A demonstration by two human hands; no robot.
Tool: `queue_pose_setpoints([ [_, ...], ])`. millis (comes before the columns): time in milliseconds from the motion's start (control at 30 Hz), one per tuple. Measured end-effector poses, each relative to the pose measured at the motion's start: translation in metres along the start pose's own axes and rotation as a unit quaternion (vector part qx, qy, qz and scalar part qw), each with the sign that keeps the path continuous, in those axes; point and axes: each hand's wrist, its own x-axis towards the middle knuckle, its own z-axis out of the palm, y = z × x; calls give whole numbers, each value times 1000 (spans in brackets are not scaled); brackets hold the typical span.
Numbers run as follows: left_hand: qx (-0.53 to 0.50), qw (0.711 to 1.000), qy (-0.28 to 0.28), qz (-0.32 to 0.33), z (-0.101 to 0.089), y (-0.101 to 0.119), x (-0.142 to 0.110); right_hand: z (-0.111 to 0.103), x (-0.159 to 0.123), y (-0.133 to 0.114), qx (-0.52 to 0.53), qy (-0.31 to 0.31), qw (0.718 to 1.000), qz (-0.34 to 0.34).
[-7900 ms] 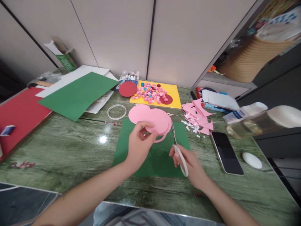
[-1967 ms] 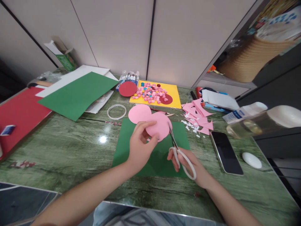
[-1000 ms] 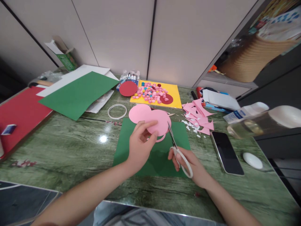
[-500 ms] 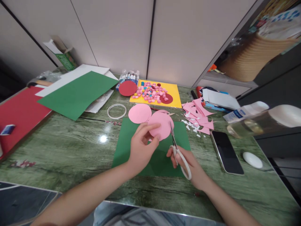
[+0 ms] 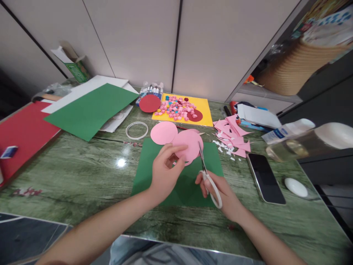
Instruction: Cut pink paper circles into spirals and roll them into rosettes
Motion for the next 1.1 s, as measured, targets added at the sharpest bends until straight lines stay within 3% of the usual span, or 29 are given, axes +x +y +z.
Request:
queue_pose_setpoints([
  [1100,-22,1000,-8,-3,1,-1,-1,0,2,1,15,5,1000,3],
])
